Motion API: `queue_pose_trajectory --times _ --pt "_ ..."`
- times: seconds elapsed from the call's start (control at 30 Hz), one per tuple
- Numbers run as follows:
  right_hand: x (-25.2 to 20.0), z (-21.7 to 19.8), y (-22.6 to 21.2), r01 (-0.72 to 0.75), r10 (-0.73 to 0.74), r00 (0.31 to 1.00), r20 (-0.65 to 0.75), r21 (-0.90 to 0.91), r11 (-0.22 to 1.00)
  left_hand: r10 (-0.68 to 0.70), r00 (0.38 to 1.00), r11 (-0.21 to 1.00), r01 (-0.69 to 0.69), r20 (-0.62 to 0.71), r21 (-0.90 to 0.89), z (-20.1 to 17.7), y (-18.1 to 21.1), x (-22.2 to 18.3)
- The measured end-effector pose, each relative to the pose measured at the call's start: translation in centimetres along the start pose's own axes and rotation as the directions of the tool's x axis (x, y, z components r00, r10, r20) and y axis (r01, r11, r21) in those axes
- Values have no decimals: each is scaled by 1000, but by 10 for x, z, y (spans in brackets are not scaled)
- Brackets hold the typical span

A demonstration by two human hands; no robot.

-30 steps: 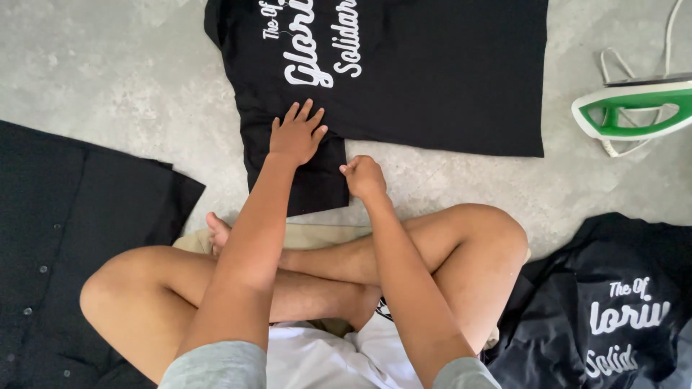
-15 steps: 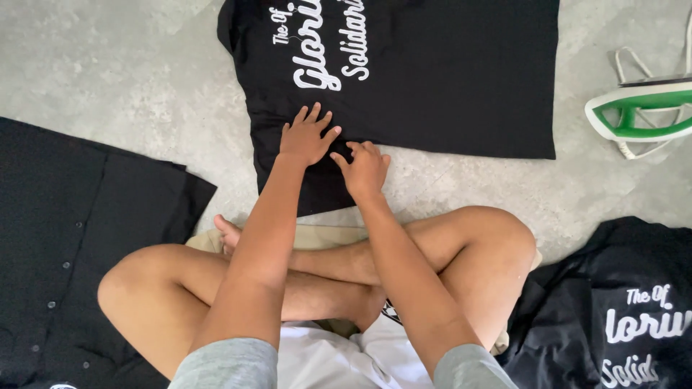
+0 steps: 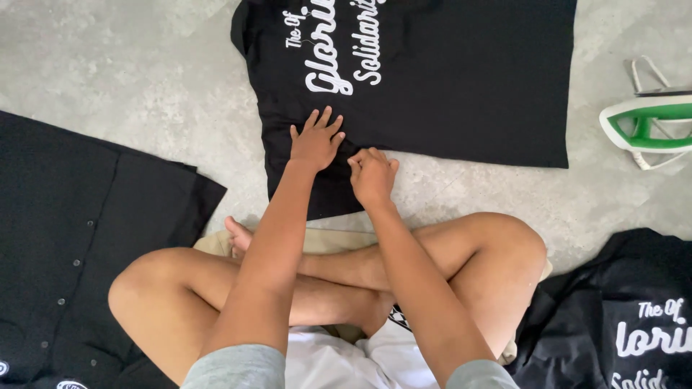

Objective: A person is smoothing out a black t-shirt on the floor and then ironing it with a green and white iron.

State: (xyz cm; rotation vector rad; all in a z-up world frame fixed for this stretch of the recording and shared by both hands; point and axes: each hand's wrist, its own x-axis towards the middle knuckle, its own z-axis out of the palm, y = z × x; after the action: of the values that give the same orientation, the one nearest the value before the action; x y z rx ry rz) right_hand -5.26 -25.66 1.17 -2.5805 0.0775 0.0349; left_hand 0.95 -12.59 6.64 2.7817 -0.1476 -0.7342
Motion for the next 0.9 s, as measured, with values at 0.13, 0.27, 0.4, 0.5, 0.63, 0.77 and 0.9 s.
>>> queue_pose_trajectory --times 0.13,0.27,0.4,0.5,0.63,0.77,0.9 --pt "-6 -1 7 -66 67 996 66 -20 998 8 1000 1000 -8 -25 11 -1 3 -7" --pt "-8 -7 1 -78 81 989 122 -26 997 24 999 999 -23 -21 46 0 1 -10" --pt "-13 -29 -20 -220 190 962 198 144 965 64 998 997 -65 10 43 -3 -3 -16" --pt "-13 -38 -28 -259 224 947 230 135 956 74 997 996 -75 17 53 -12 2 -30" --pt "-13 -38 -27 -244 213 948 236 106 964 86 996 994 -86 -1 67 -1 -10 -35" --pt "-6 -32 -17 -254 222 944 245 109 961 96 995 977 -100 30 187 1 -26 -54" --pt "-6 -31 -14 -274 223 937 269 167 947 2 995 967 -26 96 252 9 -49 -63"
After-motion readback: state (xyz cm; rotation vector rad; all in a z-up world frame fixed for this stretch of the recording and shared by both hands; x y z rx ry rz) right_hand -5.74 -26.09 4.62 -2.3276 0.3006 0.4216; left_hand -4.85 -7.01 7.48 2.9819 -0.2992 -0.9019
